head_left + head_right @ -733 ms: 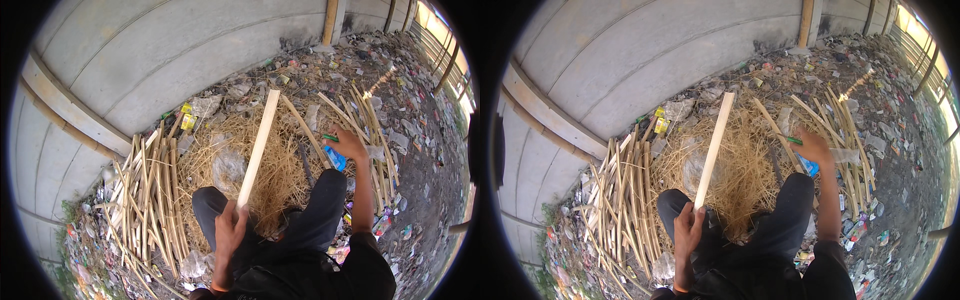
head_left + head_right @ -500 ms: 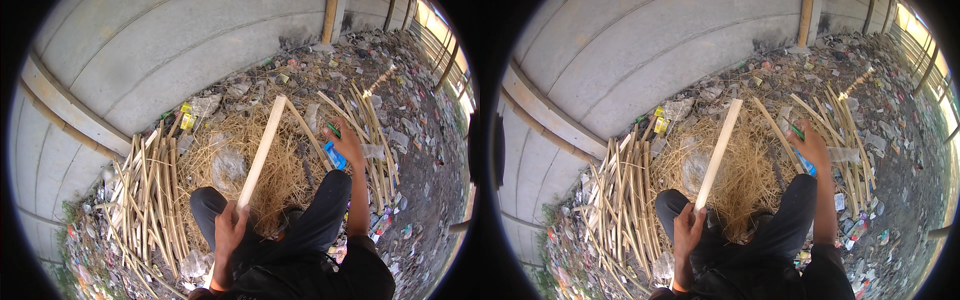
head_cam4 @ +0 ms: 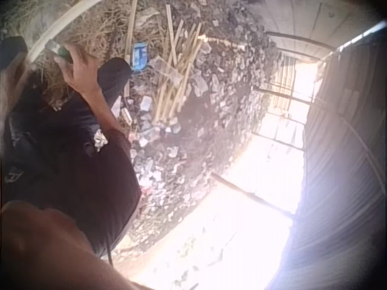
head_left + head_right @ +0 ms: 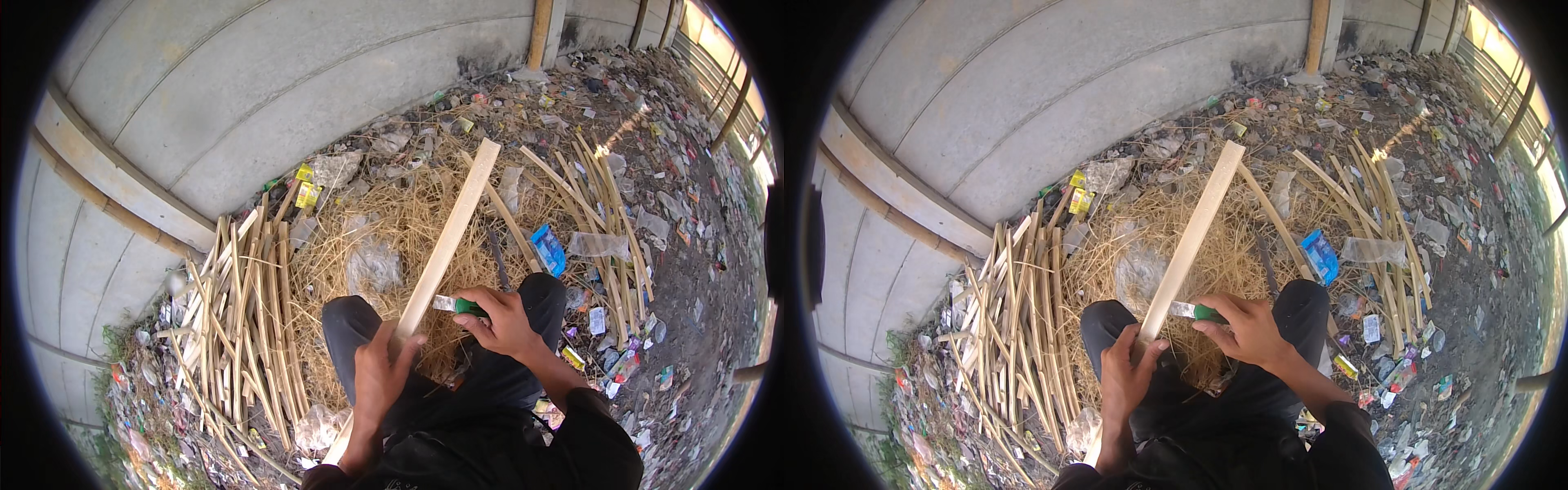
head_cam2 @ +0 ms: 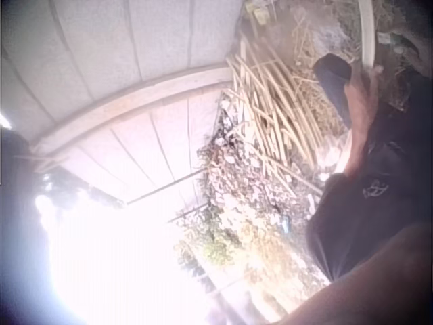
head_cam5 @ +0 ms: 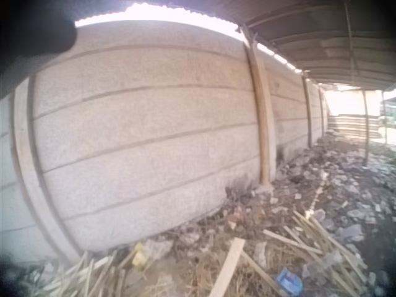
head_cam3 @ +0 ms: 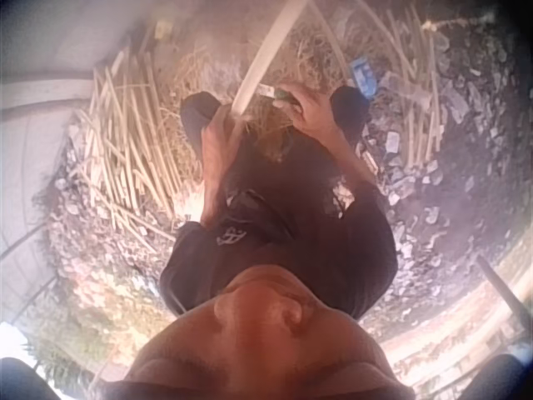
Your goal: The person sits on the ground and uses a utility knife to shave a long, thin bamboo strip. They hold the strip with their left hand and scrape the surface with the knife in their right hand, creating thin shavings. The person repeatedly adjusts their grip and the angle of the knife to smooth the bamboo.
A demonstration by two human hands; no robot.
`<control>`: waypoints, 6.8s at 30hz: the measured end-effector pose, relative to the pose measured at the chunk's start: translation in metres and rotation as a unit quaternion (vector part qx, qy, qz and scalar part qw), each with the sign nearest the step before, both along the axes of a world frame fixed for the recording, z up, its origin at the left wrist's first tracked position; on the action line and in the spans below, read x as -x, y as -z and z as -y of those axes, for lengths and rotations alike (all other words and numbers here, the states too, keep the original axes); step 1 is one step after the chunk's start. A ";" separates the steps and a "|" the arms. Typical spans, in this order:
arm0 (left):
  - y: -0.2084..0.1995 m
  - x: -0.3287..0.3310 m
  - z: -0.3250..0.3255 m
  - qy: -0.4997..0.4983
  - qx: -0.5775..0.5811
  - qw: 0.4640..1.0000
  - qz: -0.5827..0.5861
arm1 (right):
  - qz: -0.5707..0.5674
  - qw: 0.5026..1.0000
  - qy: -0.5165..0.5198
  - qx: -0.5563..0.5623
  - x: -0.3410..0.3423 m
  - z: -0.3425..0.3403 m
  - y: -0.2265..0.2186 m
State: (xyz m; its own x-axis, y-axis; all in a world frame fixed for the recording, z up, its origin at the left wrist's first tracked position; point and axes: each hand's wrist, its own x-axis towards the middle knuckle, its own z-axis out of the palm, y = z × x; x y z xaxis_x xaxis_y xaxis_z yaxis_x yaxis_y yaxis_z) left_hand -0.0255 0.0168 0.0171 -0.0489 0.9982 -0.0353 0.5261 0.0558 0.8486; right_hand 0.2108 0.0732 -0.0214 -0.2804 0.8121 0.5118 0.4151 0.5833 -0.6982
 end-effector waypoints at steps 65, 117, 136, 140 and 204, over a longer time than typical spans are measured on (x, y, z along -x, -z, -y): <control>-0.004 -0.013 0.008 -0.006 -0.061 0.998 0.008 | 0.056 0.997 -0.009 -0.054 0.025 0.021 0.011; 0.005 0.007 0.027 -0.005 -0.024 0.999 -0.034 | 0.033 0.974 0.168 -0.148 -0.018 -0.048 0.000; 0.056 0.040 0.035 0.056 0.148 0.981 0.114 | 0.019 0.983 0.144 0.111 -0.109 -0.126 0.035; 0.063 0.039 0.020 0.160 0.276 0.897 0.307 | -0.286 0.915 0.029 0.282 -0.051 -0.086 0.003; -0.004 -0.013 0.010 0.074 -0.004 0.997 -0.005 | 0.060 0.992 -0.008 -0.112 0.014 -0.005 -0.013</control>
State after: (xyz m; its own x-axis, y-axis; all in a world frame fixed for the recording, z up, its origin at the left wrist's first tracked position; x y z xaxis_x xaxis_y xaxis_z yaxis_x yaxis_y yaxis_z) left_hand -0.0120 0.0066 0.0207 0.0978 0.9948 -0.0269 0.5358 -0.0298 0.8438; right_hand 0.1971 0.0778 -0.0089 -0.3626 0.6769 0.6406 0.4774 0.7252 -0.4961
